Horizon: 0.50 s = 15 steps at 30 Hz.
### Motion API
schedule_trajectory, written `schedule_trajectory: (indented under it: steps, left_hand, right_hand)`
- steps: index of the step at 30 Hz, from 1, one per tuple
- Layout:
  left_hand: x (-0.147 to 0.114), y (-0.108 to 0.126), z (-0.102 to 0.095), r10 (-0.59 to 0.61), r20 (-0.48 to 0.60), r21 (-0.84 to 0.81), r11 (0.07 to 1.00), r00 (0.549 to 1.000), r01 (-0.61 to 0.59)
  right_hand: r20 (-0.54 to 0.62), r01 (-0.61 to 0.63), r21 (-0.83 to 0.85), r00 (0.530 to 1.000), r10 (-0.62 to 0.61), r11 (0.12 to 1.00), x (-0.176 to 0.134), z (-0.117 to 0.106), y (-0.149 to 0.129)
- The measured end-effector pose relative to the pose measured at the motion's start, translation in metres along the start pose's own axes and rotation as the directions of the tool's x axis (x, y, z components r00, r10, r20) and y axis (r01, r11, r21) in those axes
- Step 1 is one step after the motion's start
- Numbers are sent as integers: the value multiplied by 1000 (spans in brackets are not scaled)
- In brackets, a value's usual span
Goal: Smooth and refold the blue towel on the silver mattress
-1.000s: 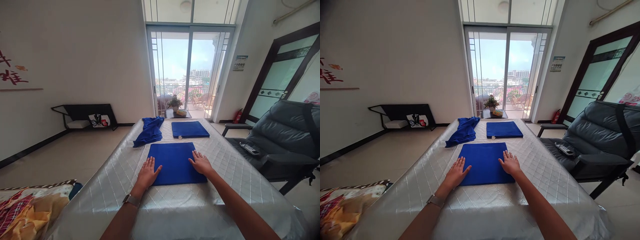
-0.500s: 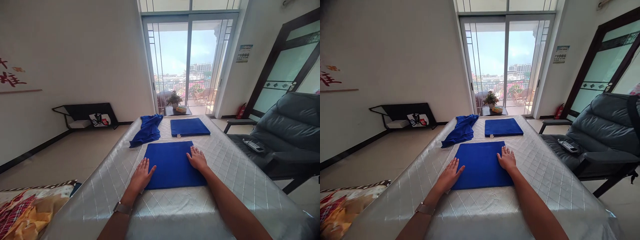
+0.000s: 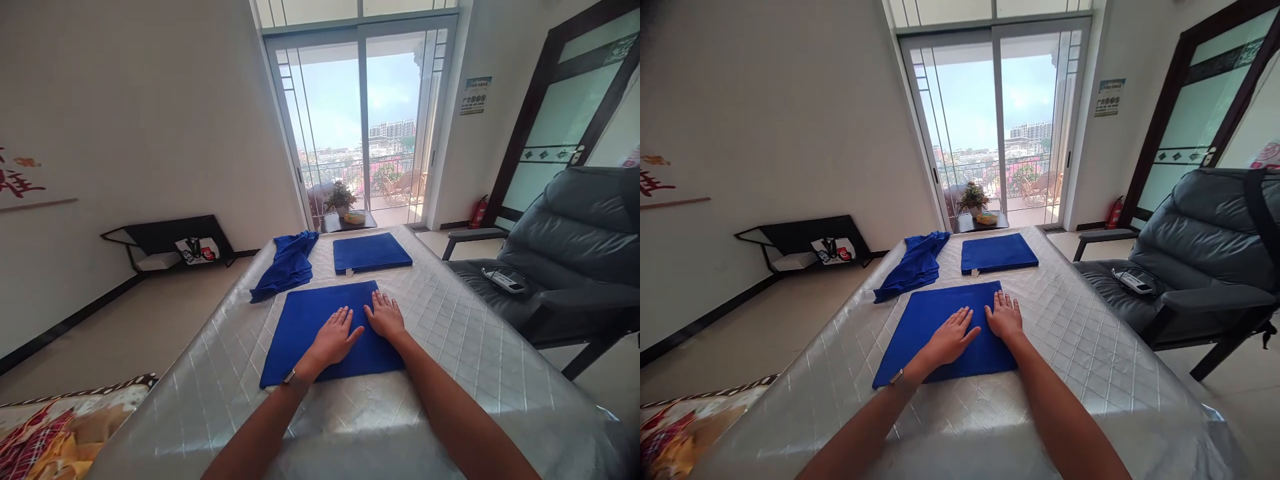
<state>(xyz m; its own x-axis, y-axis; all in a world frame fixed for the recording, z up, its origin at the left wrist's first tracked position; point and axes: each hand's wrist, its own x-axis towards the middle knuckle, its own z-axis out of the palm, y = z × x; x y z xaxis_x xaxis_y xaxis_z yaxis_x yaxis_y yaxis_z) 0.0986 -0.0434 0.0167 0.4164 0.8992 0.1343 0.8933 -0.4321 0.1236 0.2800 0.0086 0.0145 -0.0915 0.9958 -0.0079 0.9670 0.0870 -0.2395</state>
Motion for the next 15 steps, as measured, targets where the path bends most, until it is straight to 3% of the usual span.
schedule_trajectory:
  steps: [4, 7, 11, 15]
  left_hand:
    - [46, 34, 9, 33, -40, -68, 997, 999, -35]
    - [56, 36, 15, 1, -54, -93, 996, 999, -6]
    - [46, 13, 19, -45, -32, -29, 999, 998, 44]
    - [27, -30, 14, -142, 4, 44, 989, 990, 141]
  right_hand:
    - [18, 33, -46, 999, -32, 998, -2, 0, 3]
    - [16, 38, -48, 999, -37, 998, -2, 0, 3]
    - [9, 15, -10, 1000, -15, 1000, -1, 0, 0]
    - [17, -8, 10, 1000, 8, 1000, 1, 0, -1]
